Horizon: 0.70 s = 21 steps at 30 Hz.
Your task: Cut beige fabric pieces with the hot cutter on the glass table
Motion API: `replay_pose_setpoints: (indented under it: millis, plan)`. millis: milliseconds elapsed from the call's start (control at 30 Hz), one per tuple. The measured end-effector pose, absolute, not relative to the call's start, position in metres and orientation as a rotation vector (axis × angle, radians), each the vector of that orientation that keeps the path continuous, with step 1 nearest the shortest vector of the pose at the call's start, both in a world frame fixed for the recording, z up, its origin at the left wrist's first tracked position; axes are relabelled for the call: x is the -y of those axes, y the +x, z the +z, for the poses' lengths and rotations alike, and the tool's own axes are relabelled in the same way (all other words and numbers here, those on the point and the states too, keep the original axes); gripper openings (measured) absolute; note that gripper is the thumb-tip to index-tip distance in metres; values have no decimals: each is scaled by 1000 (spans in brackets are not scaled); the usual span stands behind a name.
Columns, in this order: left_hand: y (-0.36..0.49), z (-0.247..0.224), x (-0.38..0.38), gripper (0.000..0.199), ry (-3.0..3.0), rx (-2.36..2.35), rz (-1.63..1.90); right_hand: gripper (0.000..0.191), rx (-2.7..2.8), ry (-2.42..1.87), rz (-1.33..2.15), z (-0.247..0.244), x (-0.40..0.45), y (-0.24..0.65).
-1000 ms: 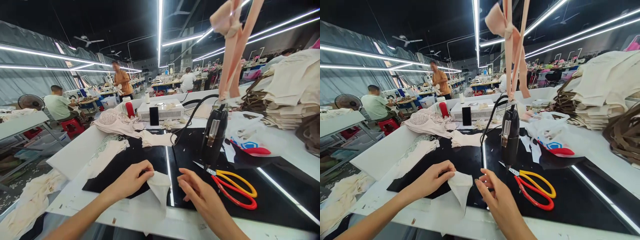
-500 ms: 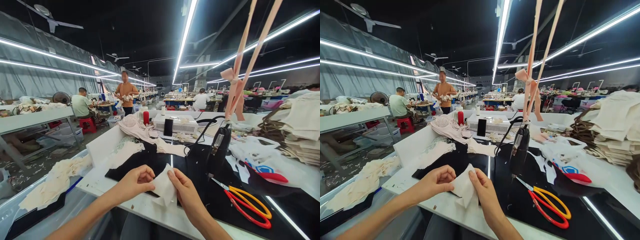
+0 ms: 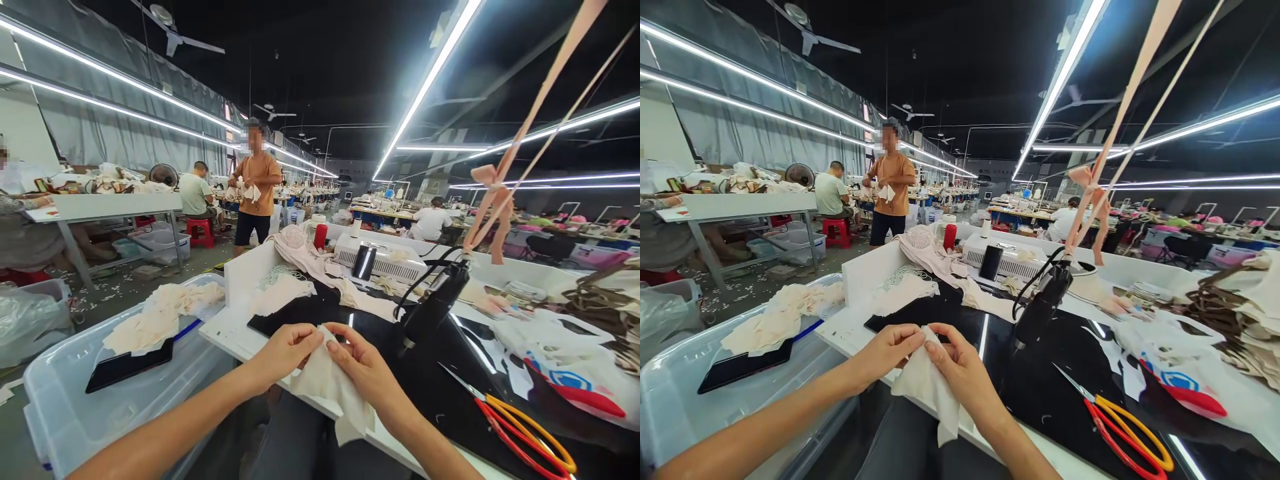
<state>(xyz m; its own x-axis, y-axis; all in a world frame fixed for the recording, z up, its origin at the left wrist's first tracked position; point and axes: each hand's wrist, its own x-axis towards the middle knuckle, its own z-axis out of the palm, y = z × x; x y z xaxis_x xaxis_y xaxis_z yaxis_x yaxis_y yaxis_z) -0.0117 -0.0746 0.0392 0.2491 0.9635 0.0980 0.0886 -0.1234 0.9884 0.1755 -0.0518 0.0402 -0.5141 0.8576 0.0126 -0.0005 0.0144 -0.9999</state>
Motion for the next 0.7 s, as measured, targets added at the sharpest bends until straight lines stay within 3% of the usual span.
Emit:
replay_pose_setpoints:
  millis: [400, 600, 700]
  plan:
    - [-17, 28, 73, 61, 1465, -1201, 1186, 54, 1625, -948, 1949, 27, 50, 181]
    - [-13, 16, 72, 60, 1379, -1253, 1141, 60, 1658, -949, 2069, 9, 41, 186]
    - [-4, 10, 68, 55, 1317, -1295, 1114, 62, 1765, -986, 1952, -11, 31, 192]
